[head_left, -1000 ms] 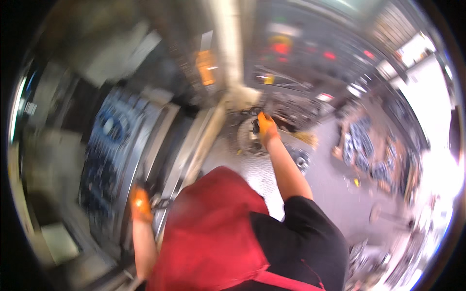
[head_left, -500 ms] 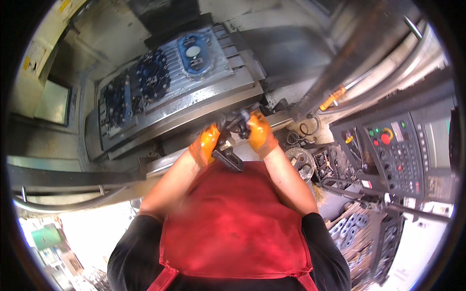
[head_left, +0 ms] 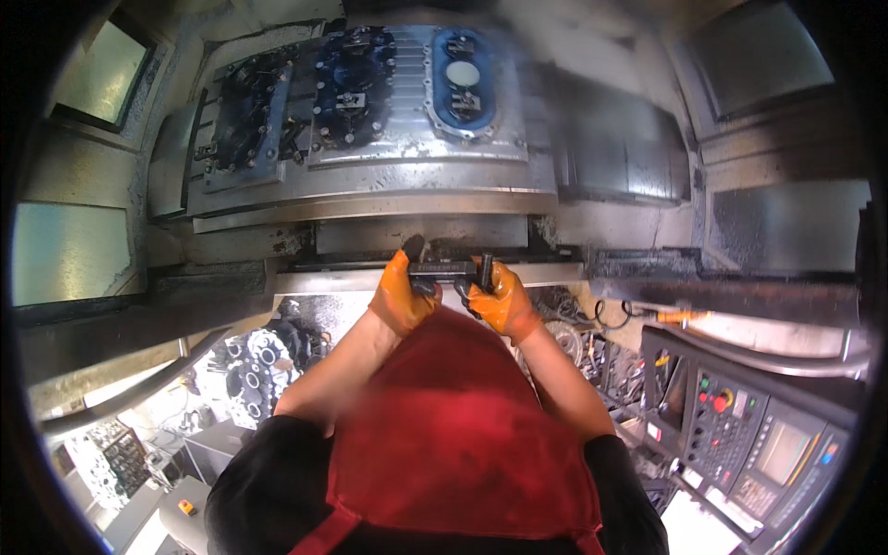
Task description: The person uses an air nozzle to clean a metal part and the CNC machine bed, then places a metal component onto the machine bed and secures it by hand.
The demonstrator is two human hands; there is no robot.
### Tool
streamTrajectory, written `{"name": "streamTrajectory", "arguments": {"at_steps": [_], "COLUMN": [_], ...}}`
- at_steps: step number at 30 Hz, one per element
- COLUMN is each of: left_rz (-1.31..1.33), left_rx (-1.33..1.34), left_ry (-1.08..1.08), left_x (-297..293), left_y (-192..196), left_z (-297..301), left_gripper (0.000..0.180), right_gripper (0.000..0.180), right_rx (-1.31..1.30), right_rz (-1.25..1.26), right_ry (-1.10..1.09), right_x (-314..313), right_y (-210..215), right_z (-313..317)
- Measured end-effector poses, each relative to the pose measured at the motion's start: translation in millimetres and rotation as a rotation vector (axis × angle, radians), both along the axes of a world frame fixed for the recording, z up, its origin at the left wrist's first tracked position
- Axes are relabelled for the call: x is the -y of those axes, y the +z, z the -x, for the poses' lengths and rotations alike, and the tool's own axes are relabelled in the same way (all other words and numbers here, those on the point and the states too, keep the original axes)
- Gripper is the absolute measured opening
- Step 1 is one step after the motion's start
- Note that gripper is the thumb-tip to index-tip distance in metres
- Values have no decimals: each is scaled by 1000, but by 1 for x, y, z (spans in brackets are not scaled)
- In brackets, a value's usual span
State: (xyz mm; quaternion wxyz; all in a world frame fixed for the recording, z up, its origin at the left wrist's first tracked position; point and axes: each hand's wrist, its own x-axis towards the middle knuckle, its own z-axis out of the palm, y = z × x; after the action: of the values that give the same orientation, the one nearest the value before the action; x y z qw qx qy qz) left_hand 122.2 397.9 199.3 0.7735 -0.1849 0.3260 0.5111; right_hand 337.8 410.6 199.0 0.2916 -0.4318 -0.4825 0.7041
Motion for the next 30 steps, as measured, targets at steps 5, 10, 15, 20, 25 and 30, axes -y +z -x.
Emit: {"name": "streamTrajectory", "arguments": {"at_steps": [5, 10, 15, 20, 25, 30], "left_rz": [-354, -1173, -1074, -1023, -1100, -910], "left_rx": [-534, -2006, -1947, -1600, -2052, -2633], "left_ry": [-189, -286, -942, -325, -439, -902], "left_x": [-43, -104, -179, -267, -351, -359], "left_y": [-19, -26, -55, -127, -179, -196], "left_z": [49, 94, 126, 135, 146, 151], "left_gripper": [46, 76, 64, 48, 47, 52], "right_gripper": [32, 32, 29, 31, 32, 23], "right_rx": [-115, -255, -503, -315, -186, -92], "right_rz": [254, 446, 565, 534, 519, 677], "right_ry": [-133, -187, -293, -270, -327, -227], "right_x": [-67, -139, -205, -249, -217, -182], "right_y": [-21, -41, -61, -99, -146, -170], "right_z": [35, 63, 99, 107, 104, 86]}}
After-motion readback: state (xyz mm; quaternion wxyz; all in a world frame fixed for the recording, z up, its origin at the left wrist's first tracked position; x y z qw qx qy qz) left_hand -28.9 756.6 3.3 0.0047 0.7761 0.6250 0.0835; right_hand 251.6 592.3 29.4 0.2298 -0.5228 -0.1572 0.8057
